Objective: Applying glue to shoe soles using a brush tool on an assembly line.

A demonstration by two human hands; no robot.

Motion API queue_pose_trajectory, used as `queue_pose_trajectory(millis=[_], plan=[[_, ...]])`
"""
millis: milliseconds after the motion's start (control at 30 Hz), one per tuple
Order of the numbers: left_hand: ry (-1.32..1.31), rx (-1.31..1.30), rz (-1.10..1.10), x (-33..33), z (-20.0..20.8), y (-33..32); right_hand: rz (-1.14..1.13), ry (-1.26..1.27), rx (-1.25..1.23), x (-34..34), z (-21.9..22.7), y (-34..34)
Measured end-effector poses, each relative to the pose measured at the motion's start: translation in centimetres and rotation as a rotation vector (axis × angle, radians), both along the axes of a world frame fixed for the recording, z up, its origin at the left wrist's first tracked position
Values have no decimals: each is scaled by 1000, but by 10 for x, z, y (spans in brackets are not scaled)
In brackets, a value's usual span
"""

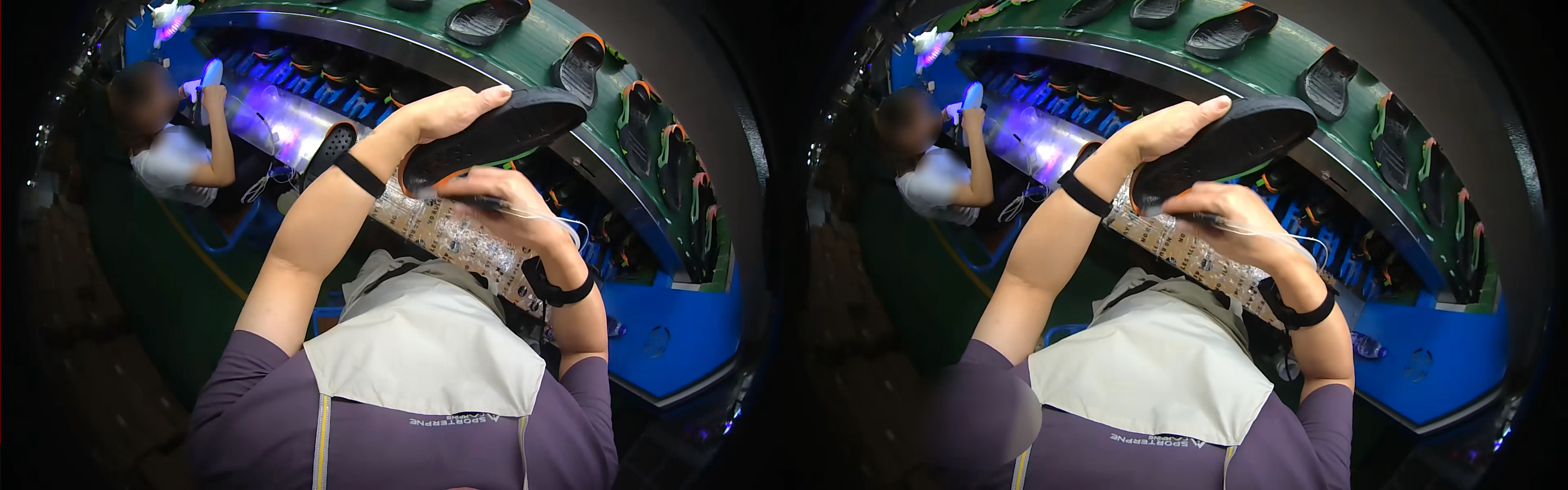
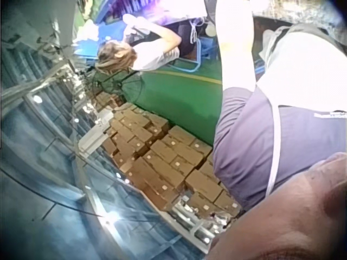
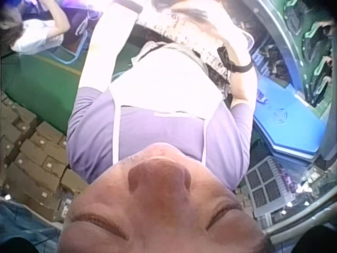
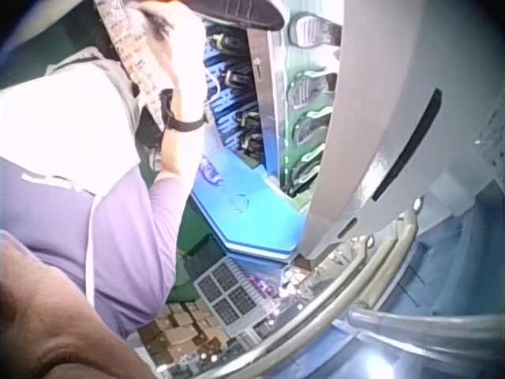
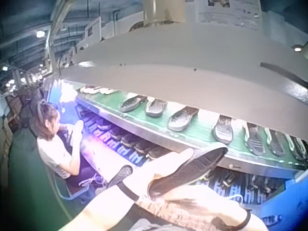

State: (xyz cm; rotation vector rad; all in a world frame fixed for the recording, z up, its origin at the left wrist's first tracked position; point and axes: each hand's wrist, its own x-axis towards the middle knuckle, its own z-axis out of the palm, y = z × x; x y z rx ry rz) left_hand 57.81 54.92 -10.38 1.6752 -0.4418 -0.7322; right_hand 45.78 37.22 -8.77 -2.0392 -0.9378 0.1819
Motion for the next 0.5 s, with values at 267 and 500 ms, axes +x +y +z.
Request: queue_pose_trajectory(millis=[267,500], plan=[[20,40,119,10,-36,18,96,196,-54,0,-10,3],[369,-1018,429,-23,-122,100,-365,388,168,-13,-42,-14]])
